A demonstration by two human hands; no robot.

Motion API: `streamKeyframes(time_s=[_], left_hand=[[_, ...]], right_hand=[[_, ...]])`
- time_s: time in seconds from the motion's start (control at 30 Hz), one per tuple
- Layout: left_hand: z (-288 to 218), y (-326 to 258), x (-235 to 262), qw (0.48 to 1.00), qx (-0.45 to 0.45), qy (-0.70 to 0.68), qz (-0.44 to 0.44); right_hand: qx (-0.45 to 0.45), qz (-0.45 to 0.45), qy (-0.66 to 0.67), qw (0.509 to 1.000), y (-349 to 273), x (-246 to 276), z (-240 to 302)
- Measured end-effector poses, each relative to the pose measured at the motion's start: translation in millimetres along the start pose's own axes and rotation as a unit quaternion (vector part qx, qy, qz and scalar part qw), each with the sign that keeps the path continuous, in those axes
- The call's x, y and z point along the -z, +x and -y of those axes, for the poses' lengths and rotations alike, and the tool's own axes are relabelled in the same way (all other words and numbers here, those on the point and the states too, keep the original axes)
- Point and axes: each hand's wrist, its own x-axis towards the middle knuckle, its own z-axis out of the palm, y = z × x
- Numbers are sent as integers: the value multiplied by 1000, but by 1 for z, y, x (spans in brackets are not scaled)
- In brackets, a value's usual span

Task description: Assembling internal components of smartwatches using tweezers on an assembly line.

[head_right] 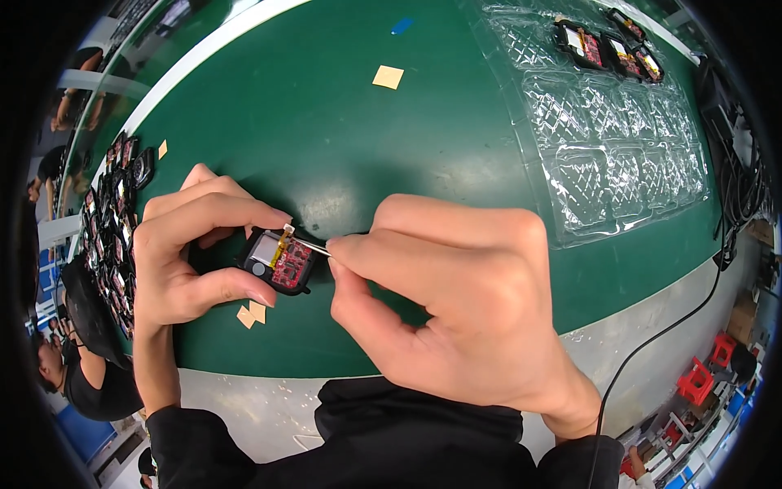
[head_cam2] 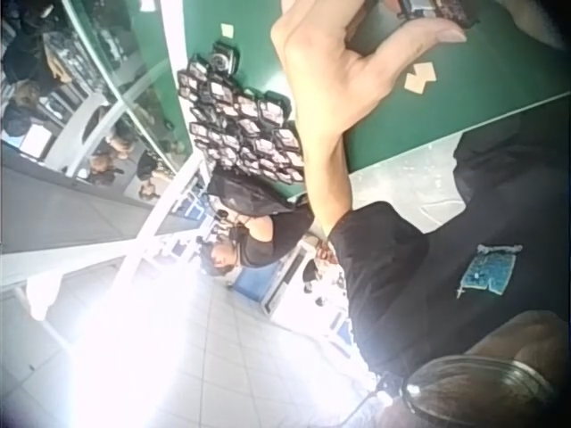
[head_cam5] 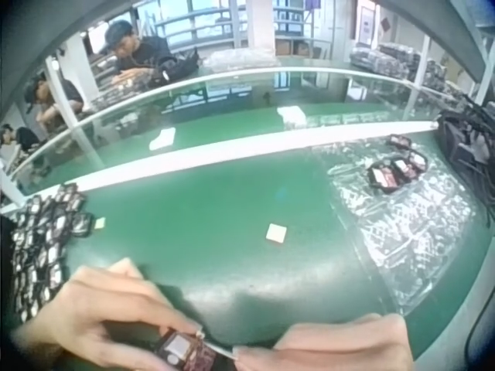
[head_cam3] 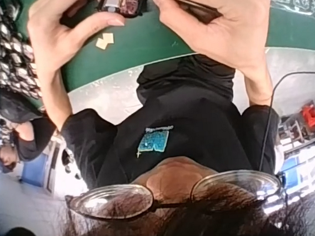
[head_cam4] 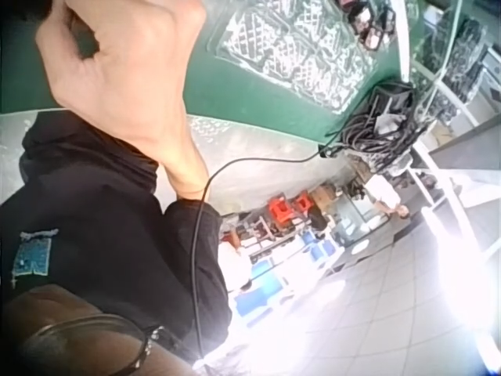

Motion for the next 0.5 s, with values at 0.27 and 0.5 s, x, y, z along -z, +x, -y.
streamKeyframes(time_s=[0.27, 0.5], left_hand=[[-3, -3, -2, 1000, 27, -10, -9], [-1, -1, -1, 1000, -1, 1, -10]], right_hand=[[24, -34, -48, 998, -3, -1, 1], [69, -38, -83, 993, -3, -5, -1]])
